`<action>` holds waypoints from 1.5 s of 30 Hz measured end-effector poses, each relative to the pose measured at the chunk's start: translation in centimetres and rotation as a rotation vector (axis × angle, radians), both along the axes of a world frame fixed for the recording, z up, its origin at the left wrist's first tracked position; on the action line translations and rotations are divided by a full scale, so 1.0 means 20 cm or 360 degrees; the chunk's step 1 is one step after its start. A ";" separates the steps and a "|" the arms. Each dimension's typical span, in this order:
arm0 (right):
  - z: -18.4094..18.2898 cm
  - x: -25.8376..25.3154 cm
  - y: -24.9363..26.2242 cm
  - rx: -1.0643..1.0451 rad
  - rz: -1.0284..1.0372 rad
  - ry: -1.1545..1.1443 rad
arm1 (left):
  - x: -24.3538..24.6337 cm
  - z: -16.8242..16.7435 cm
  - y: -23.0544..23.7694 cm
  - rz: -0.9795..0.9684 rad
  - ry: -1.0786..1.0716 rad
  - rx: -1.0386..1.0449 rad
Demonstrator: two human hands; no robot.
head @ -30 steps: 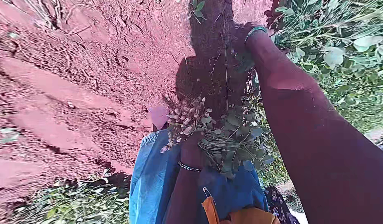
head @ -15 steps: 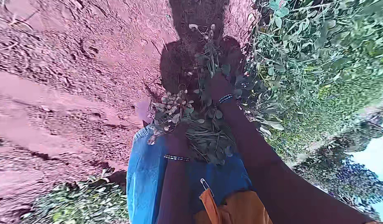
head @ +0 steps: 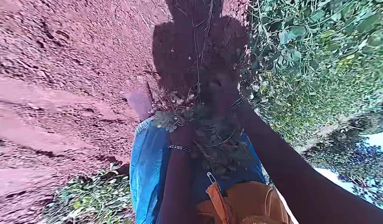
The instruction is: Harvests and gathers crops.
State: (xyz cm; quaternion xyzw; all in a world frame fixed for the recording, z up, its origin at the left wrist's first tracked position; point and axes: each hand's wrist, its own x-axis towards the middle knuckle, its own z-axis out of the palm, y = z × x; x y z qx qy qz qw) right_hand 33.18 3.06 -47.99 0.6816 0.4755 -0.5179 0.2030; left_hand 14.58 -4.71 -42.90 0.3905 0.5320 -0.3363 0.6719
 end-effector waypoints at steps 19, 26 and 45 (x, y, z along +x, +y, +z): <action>-0.29 0.37 0.12 -0.0250 0.0774 -0.0880 | 0.07 -0.03 -0.01 0.0582 0.0203 -0.0133; -0.52 0.78 -0.05 -0.0380 0.0208 -0.0827 | 0.01 -0.04 0.01 0.0824 0.0465 -0.0032; 0.28 -0.12 0.40 -0.0386 -0.0176 -0.0172 | -0.04 0.01 0.23 0.2144 0.0484 0.0145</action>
